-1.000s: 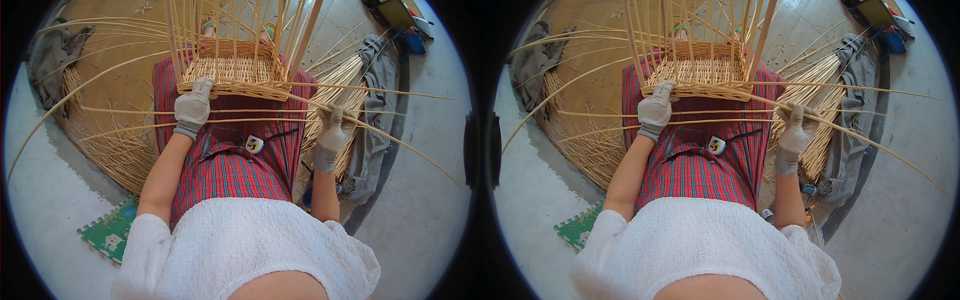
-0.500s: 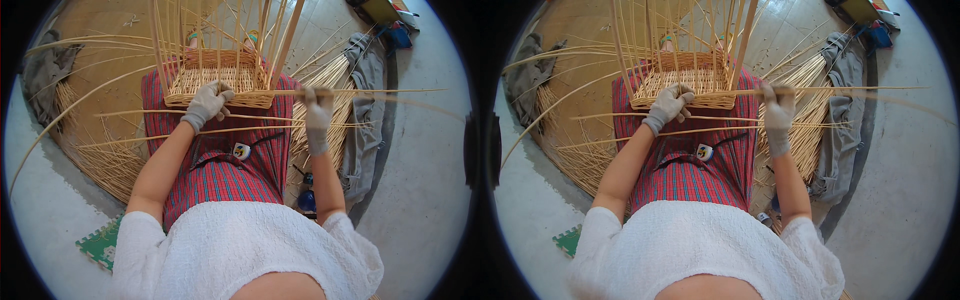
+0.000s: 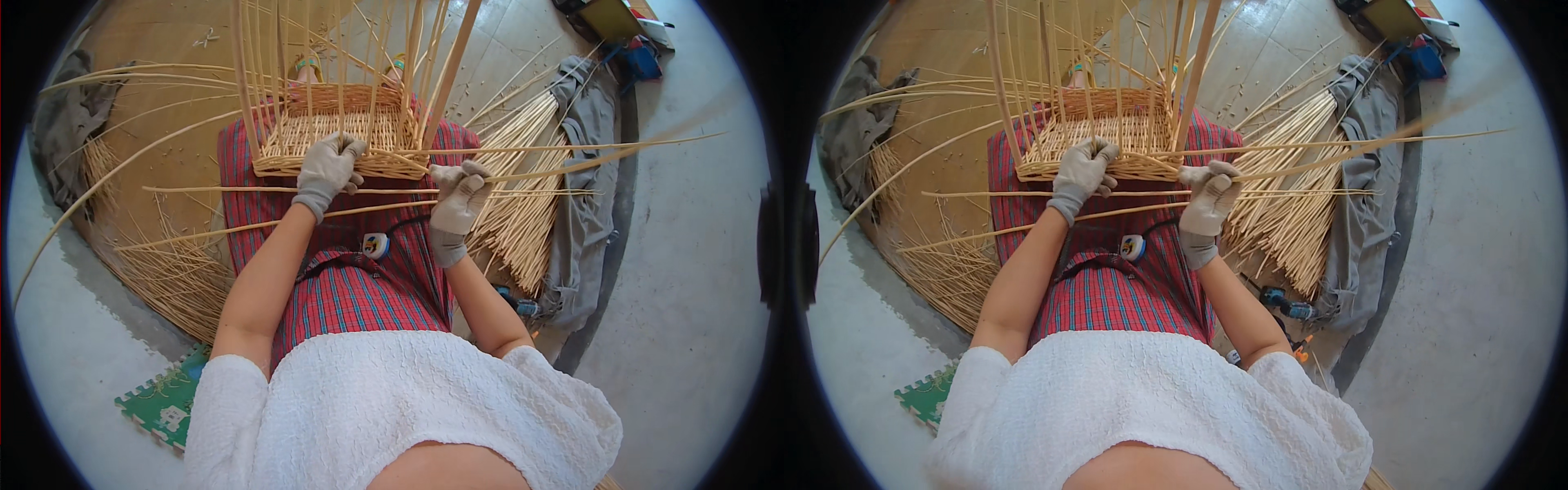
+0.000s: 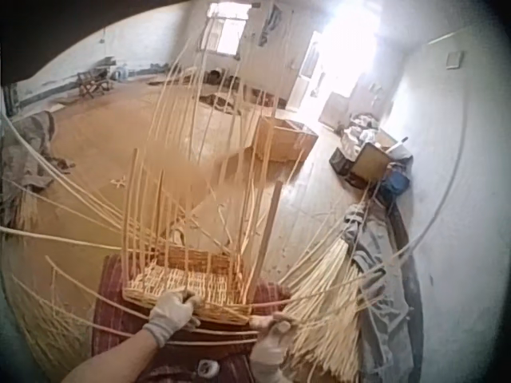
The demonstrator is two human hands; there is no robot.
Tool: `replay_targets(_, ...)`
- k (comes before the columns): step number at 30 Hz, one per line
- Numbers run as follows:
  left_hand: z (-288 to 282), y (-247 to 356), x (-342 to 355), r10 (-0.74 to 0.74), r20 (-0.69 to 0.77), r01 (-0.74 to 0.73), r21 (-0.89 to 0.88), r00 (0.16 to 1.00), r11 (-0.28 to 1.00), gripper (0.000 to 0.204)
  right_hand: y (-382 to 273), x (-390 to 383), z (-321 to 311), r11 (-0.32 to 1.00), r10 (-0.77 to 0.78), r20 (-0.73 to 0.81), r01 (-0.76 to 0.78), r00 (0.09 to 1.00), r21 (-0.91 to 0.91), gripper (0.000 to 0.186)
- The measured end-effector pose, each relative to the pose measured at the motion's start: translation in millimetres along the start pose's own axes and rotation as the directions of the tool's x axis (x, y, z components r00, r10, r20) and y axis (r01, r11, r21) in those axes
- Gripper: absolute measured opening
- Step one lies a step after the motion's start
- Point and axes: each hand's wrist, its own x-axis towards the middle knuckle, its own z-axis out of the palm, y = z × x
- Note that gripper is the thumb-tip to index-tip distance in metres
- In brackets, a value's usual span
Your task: Weaving a rectangular wicker basket from reeds.
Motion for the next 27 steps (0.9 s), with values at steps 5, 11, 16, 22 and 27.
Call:
replay_targets(5,0.3,-1.8,6.6,-0.039,-0.04,0.035,-0.089,0.998,0.995,0.037,-9.7,-3.0,13.1,0.994,0.063,-0.032,-0.065,0.998,-0.093,0.038)
replay_targets(11,15.9,9.5,3.6,-0.099,-0.088,0.106,0.08,0.991,0.991,0.04,-35.8,1.9,12.9,0.996,0.074,0.134,-0.079,0.988,0.034,0.024)
replay_targets(16,39.4,22.6,-7.2,0.534,-0.083,-0.534,0.023,0.842,0.845,0.039,-58.5,66.2,-49.9,0.922,0.266,-0.117,-0.287,0.957,-0.258,0.008)
replay_targets(22,68.8,22.5,19.2,-0.069,0.154,0.025,0.272,0.986,0.962,0.033,-39.6,116.6,5.6,0.803,0.136,0.183,0.0,0.974,-0.596,0.023)
replay_targets(27,61.9,18.5,27.5,-0.098,0.07,0.077,0.265,0.993,0.961,0.042,43.8,193.3,73.2,0.754,0.137,0.687,0.375,0.714,-0.54,0.081)
